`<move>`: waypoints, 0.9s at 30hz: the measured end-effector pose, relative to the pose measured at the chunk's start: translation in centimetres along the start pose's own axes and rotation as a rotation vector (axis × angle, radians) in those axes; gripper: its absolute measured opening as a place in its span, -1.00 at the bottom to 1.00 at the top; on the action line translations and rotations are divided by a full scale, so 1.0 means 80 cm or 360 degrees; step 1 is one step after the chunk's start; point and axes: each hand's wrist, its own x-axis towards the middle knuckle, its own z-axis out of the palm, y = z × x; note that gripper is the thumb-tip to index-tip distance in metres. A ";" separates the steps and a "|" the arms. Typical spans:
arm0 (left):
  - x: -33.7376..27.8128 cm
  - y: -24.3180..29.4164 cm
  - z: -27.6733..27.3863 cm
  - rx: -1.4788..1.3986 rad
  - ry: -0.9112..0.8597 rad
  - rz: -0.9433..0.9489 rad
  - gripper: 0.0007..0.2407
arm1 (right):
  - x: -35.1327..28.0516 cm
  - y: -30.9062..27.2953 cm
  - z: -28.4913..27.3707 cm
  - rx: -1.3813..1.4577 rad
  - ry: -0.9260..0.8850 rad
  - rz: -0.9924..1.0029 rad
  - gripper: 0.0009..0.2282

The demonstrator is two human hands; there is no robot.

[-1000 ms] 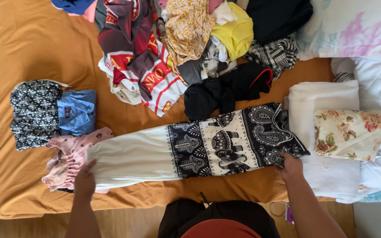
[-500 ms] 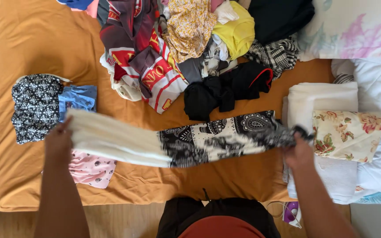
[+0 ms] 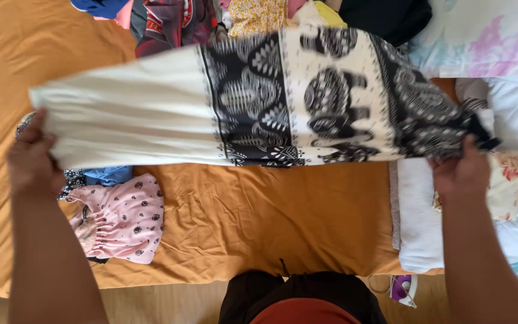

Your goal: The person folds various clothing items, including pants, a t-shirt, and shorts, on a bed. They pick up each item, smooth it out, and fold it into a neat pile.

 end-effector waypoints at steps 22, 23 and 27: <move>-0.135 -0.327 0.059 0.2550 0.0173 0.0198 -0.38 | -0.050 0.188 0.052 -0.1843 -0.0352 -0.0732 -0.59; -0.134 -0.339 0.080 0.2525 0.0056 0.0336 -0.41 | -0.041 0.203 0.079 -0.1933 -0.0656 -0.0641 -0.54; -0.139 -0.301 0.206 0.2476 -0.0547 0.0826 -0.68 | -0.030 0.258 0.203 -0.2129 -0.1219 -0.0338 -0.14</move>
